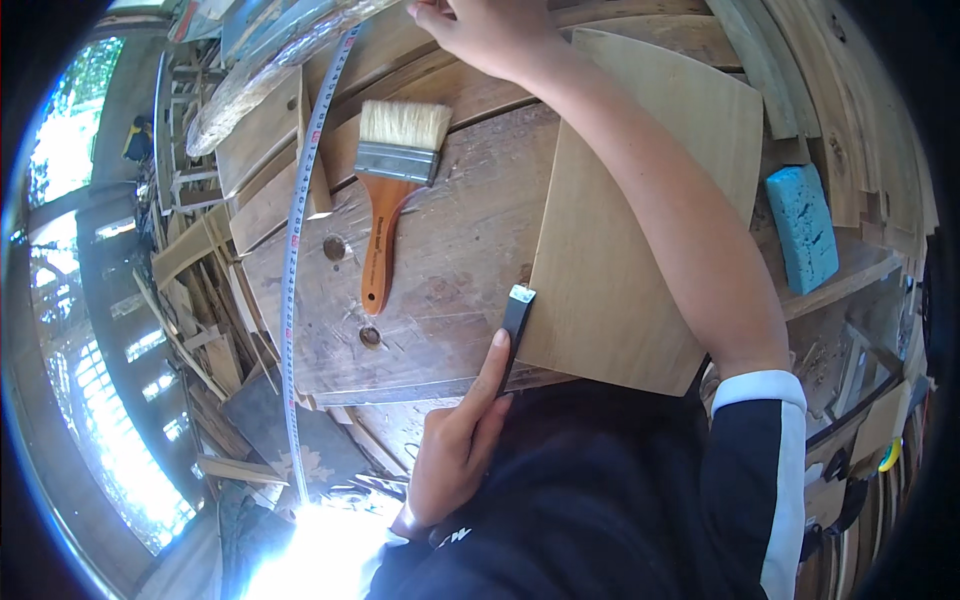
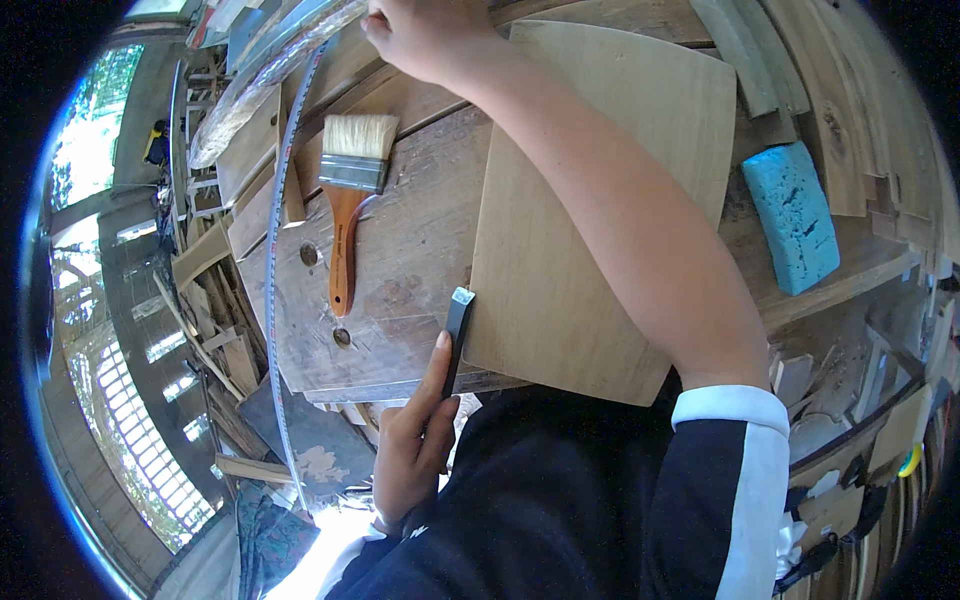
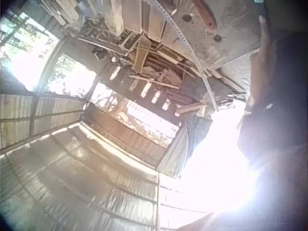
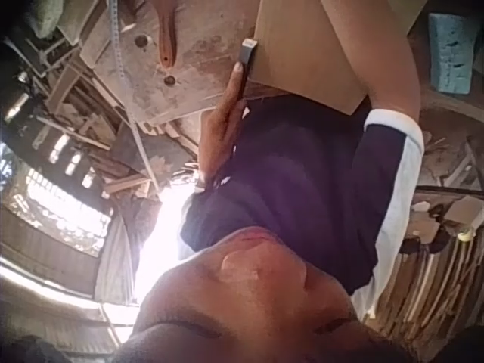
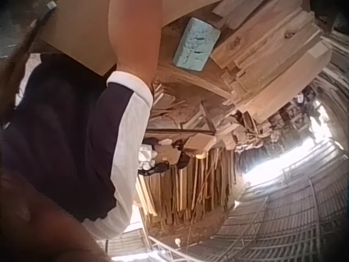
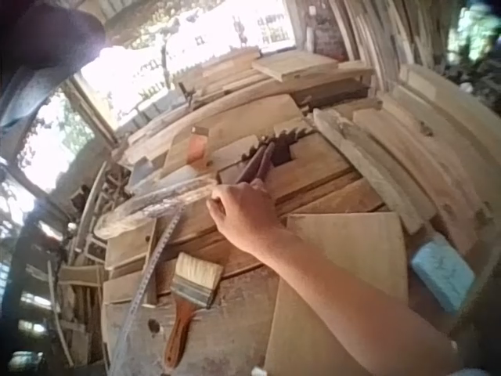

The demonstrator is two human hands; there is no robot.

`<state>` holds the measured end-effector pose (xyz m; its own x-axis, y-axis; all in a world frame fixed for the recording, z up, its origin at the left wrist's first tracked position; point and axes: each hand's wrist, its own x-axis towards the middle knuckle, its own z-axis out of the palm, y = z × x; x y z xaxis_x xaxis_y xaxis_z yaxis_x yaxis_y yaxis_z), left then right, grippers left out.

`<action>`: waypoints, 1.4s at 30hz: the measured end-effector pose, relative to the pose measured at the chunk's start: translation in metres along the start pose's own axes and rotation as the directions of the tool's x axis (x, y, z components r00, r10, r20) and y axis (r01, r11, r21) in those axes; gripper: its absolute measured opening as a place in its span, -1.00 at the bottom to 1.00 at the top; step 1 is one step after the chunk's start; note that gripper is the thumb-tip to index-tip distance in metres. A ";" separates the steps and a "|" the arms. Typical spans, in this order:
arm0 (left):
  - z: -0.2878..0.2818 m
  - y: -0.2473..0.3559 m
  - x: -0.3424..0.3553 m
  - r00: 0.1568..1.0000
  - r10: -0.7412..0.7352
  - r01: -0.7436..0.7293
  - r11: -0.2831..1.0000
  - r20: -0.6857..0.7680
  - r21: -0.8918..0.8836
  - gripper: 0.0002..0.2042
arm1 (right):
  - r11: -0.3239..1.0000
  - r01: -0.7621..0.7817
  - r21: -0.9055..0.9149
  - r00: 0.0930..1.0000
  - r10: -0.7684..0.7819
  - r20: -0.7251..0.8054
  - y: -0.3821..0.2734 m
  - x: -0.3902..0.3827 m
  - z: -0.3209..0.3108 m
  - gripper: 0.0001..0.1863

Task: Measuring, sanding, and chiseling a wooden board on a workbench in a workshop.

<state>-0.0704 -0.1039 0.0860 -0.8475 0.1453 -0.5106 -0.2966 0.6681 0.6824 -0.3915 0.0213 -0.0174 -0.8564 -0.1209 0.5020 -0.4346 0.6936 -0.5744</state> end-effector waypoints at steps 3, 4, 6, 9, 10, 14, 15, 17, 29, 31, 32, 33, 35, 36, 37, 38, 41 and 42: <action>-0.004 0.004 0.004 0.995 -0.095 0.096 0.995 0.023 -0.029 -0.43 | 0.998 -0.018 0.068 1.000 0.017 0.023 -0.009 -0.005 -0.010 -0.76; -0.003 0.004 0.005 0.995 -0.091 0.092 0.995 0.030 -0.031 -0.43 | 0.998 -0.035 0.057 0.998 0.033 0.047 -0.010 -0.005 -0.014 -0.76; 0.000 0.004 0.004 0.995 -0.101 0.101 0.994 0.021 -0.040 -0.42 | 0.998 -0.051 0.044 0.996 0.048 0.071 -0.005 -0.002 -0.004 -0.76; 0.002 0.009 0.009 0.994 -0.098 0.101 0.994 0.049 -0.051 -0.42 | 0.985 -0.139 0.106 0.990 0.138 0.013 0.020 -0.003 0.023 -0.76; 0.002 0.008 0.009 0.994 -0.103 0.105 0.993 0.042 -0.050 -0.42 | 0.995 -0.080 0.058 0.997 0.079 0.019 0.017 -0.003 0.020 -0.75; 0.002 0.003 0.006 0.999 -0.054 0.054 0.998 -0.007 -0.029 -0.42 | 0.997 -0.035 0.068 0.997 0.030 0.071 -0.008 -0.007 -0.014 -0.76; 0.002 0.002 0.005 0.999 -0.047 0.046 0.998 -0.013 -0.034 -0.42 | 0.997 -0.034 0.067 0.997 0.029 0.070 -0.008 -0.005 -0.016 -0.76; 0.002 0.008 0.006 0.996 -0.091 0.091 0.995 0.011 -0.042 -0.42 | 0.997 -0.052 0.050 0.994 0.047 0.095 -0.007 -0.004 -0.017 -0.77; 0.002 0.009 0.006 0.997 -0.069 0.067 0.994 -0.024 -0.081 -0.42 | 0.999 0.033 0.004 0.998 -0.033 0.057 0.003 -0.003 -0.009 -0.77; 0.003 0.005 -0.005 0.996 -0.087 0.088 0.993 0.019 -0.075 -0.42 | 0.999 0.010 -0.033 0.997 -0.007 0.076 -0.001 -0.003 -0.006 -0.77; 0.004 0.003 -0.002 1.000 -0.012 0.012 0.999 0.006 -0.048 -0.42 | 0.997 0.024 -0.080 0.999 -0.021 0.045 -0.001 -0.003 -0.002 -0.77; 0.005 0.004 0.003 1.000 -0.004 0.004 0.999 0.003 -0.049 -0.42 | 0.998 0.000 -0.069 1.000 0.001 0.021 0.005 -0.005 -0.003 -0.77; 0.002 0.018 0.010 0.989 -0.150 0.150 0.986 0.006 -0.077 -0.42 | 0.999 0.025 -0.023 0.999 -0.024 0.042 0.004 0.000 -0.007 -0.78; 0.003 0.016 0.007 0.988 -0.155 0.155 0.985 0.005 -0.079 -0.42 | 0.999 0.049 0.022 0.997 -0.050 0.059 0.003 0.000 -0.009 -0.78; 0.005 0.013 0.007 0.993 -0.116 0.114 0.990 -0.026 -0.078 -0.43 | 0.996 0.061 0.066 0.998 -0.061 -0.001 0.003 -0.003 -0.009 -0.79; 0.007 0.010 0.006 0.995 -0.076 0.072 0.995 -0.059 -0.076 -0.43 | 0.995 0.070 0.069 0.998 -0.070 0.000 0.002 -0.004 -0.010 -0.79; 0.009 0.006 -0.004 0.994 -0.077 0.071 0.994 -0.072 -0.083 -0.43 | 0.993 0.116 0.009 0.993 -0.117 0.024 0.011 0.001 -0.010 -0.76; 0.009 0.008 -0.003 0.993 -0.076 0.068 0.994 -0.090 -0.090 -0.43 | 0.985 0.174 -0.001 0.985 -0.174 -0.011 0.014 0.001 -0.008 -0.72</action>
<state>-0.0666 -0.0921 0.0881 -0.8586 0.0281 -0.5119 -0.3917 0.6083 0.6904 -0.3962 0.0364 -0.0193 -0.7643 -0.2323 0.6015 -0.5771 0.6625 -0.4775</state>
